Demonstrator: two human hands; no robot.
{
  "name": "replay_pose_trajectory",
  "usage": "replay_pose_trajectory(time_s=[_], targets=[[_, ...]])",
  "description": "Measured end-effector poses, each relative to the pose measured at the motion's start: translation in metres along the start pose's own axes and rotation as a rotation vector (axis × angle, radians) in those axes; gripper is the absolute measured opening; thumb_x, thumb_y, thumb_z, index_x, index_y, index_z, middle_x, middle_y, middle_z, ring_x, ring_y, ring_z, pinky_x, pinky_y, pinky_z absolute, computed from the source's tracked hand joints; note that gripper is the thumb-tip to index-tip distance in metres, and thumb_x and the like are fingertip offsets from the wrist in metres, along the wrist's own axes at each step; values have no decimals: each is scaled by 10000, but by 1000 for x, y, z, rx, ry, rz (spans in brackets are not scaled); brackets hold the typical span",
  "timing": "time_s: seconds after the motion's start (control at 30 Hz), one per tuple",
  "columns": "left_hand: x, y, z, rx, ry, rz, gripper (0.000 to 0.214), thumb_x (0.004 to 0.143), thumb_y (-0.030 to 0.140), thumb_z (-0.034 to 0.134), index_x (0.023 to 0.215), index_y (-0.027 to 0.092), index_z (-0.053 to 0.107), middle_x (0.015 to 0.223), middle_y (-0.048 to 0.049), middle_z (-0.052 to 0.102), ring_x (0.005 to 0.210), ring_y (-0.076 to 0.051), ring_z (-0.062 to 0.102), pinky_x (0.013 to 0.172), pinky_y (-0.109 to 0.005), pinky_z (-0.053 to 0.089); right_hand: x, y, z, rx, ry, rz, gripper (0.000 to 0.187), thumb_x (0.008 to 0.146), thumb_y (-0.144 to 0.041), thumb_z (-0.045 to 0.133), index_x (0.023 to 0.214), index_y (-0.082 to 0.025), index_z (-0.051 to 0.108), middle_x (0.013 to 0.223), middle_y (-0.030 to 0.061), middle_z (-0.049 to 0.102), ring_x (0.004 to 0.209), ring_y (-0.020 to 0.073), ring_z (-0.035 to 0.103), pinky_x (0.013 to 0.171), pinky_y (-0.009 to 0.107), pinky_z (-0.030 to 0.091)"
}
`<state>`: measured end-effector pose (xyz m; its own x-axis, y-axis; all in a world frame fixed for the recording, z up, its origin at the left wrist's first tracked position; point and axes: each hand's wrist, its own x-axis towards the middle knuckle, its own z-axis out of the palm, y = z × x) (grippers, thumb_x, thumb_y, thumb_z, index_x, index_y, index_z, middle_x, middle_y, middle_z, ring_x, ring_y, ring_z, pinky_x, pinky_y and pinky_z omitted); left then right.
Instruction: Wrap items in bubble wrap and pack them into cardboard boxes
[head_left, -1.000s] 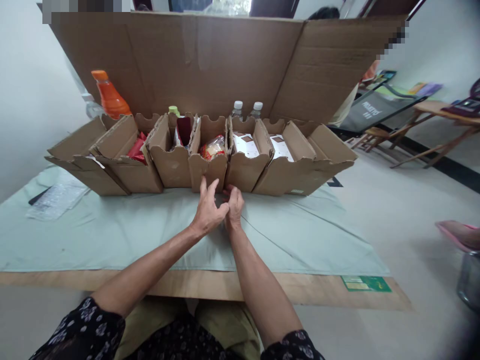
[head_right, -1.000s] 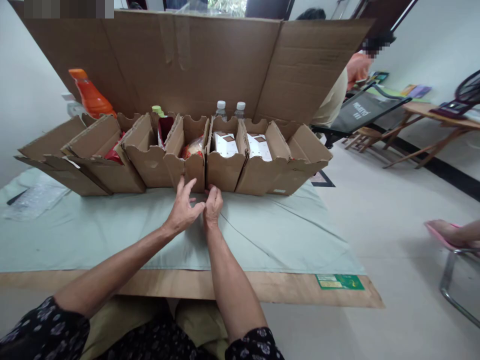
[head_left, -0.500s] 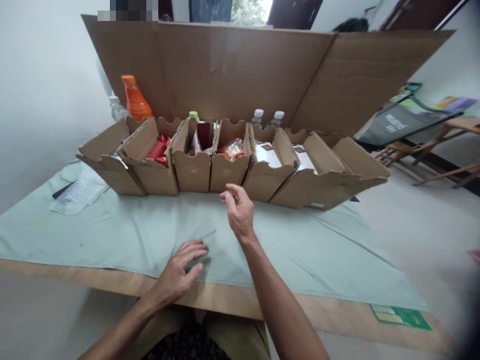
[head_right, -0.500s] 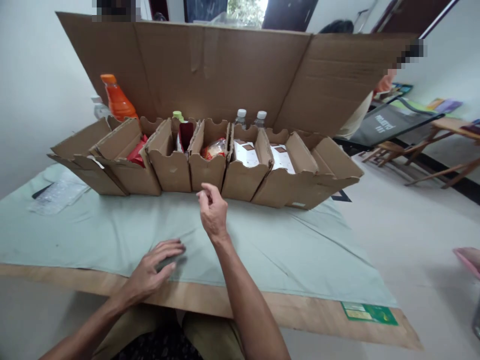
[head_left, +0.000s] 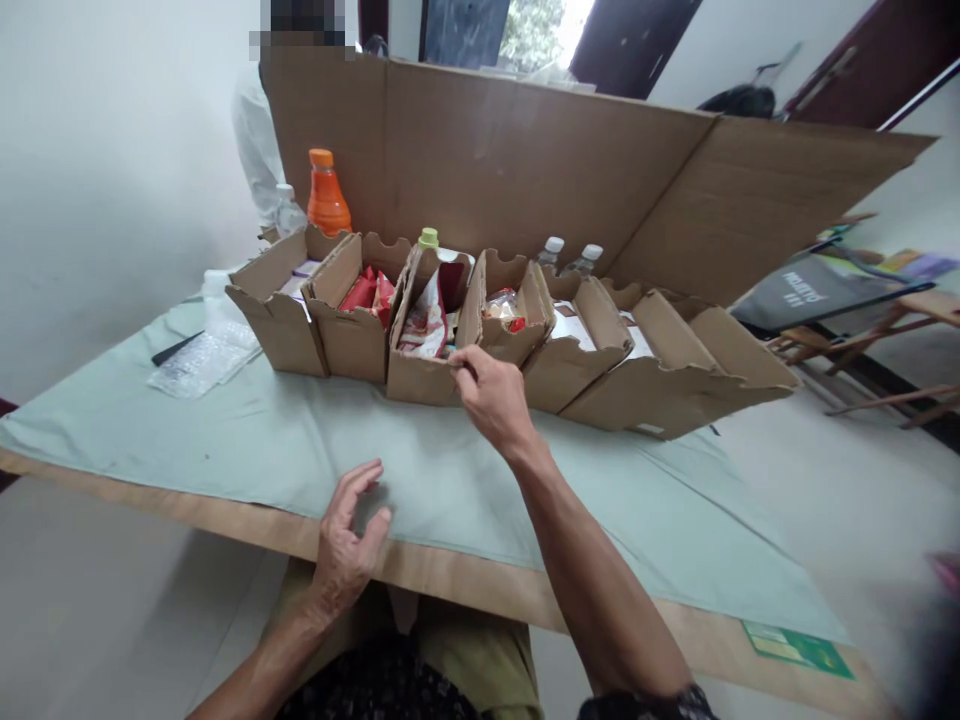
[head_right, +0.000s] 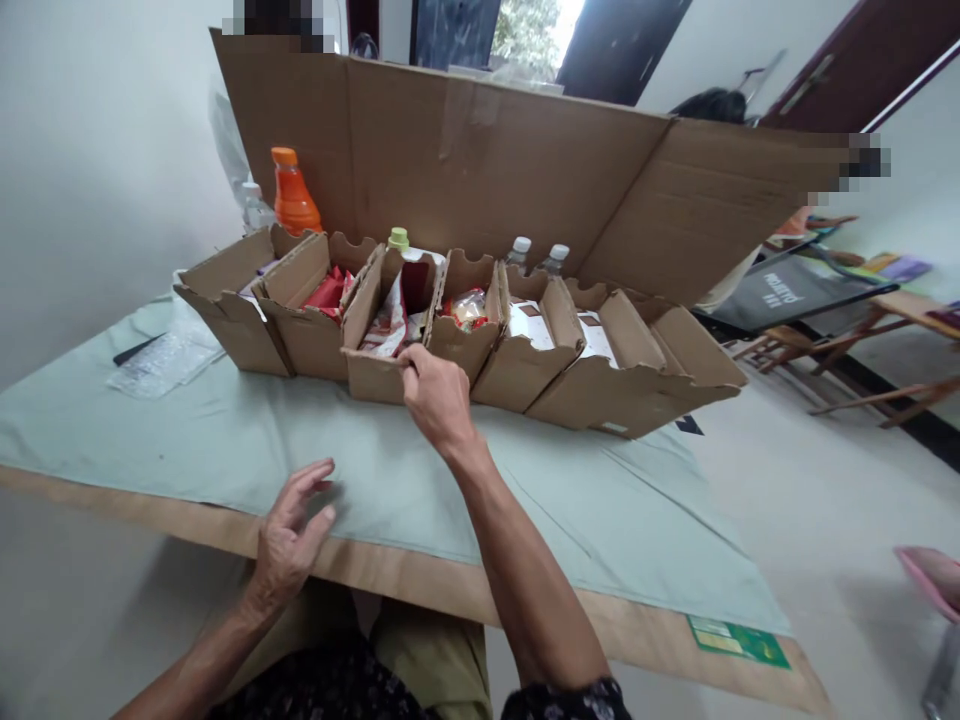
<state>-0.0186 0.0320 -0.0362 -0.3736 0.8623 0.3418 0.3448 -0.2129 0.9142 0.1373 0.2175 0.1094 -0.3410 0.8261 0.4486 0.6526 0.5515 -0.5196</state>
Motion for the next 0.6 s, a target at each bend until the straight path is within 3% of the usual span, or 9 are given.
replay_pose_trajectory(time_s=[0.2,0.27,0.33,0.4,0.47,0.53,0.6], targets=[[6,3,-16,-102,134,-74,554,919,354,676,1438,221,535,1455,-148,586,1301,-287,607,1075,-451,529,-108,-30,-48,85,-6,-187,205,958,-187,558,1000,-287,732,843,5,786,706,192,705,696,319,518],[13,6,-19,-143,171,-64,605,893,374,712,1452,236,524,1461,-146,584,1330,-296,596,1067,-436,534,-135,-25,-70,145,-10,-198,229,941,-167,593,1052,-316,727,848,-7,786,695,190,708,676,326,542],[18,8,-21,-168,165,-44,654,868,405,742,1463,250,517,1481,-145,574,1349,-308,587,1063,-435,539,-156,-9,-92,173,34,-110,243,919,-178,634,1060,-348,735,866,-4,788,710,203,722,666,339,566],[20,12,-21,-183,118,-34,703,857,433,754,1488,259,497,1529,-145,543,1393,-325,554,1097,-453,521,-175,15,-112,165,169,62,243,915,-218,663,1079,-377,748,946,22,796,790,233,748,707,365,593],[19,18,-19,-195,42,-41,747,858,446,752,1523,268,464,1584,-137,499,1451,-343,501,1151,-479,482,-192,39,-127,230,282,194,385,926,-292,684,1291,-414,683,1170,56,781,952,267,765,785,396,618],[13,26,-17,-192,-79,-80,761,861,455,746,1539,266,459,1603,-124,489,1474,-362,474,1189,-504,445,-211,58,-138,339,234,233,651,930,-387,699,1539,-419,473,1441,84,662,1171,296,721,876,414,626],[4,32,-14,-169,-213,-135,732,856,477,742,1511,244,512,1548,-124,553,1442,-384,508,1193,-517,440,-232,72,-142,374,67,237,790,926,-456,700,1627,-359,350,1569,97,551,1335,318,631,959,401,613]])
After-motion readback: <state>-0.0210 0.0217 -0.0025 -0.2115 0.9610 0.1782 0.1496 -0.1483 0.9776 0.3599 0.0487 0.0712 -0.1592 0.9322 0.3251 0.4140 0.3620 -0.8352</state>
